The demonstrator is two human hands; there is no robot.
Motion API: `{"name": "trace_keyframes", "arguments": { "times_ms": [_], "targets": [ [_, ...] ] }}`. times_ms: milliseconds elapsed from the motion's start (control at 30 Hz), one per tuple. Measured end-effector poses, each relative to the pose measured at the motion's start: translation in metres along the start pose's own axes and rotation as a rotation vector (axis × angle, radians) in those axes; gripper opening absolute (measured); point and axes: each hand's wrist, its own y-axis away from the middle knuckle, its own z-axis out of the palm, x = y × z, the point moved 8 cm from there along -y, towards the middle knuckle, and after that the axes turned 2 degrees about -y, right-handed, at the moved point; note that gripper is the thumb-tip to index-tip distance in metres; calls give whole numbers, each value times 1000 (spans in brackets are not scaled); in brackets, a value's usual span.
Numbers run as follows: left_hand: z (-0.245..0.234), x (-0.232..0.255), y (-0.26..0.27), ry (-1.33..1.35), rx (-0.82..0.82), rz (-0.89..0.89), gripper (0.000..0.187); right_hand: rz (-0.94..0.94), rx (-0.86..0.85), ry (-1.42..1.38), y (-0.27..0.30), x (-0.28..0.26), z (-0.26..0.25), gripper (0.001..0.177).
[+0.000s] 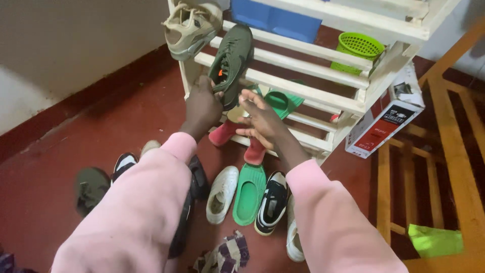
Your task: The person removes multiple shoes and sandals from a white wooden shoe rack and places them on the floor. The person then uses a cloth to wipe a black shoe. The shoes remain on the floor at the end of the clip.
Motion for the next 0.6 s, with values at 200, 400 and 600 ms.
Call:
{"name": "trace_keyframes", "arguments": {
  "times_ms": [200,400,600],
  "targets": [
    [2,-7,51,88,111,3,35,20,-52,55,13,21,18,78],
    [-9,-10,97,93,87,-50,30,17,-93,1,26,50,19,78],
    [-36,-4,118,12,-17,-7,34,58,-157,79,35,59,19,78]
  ]
}}
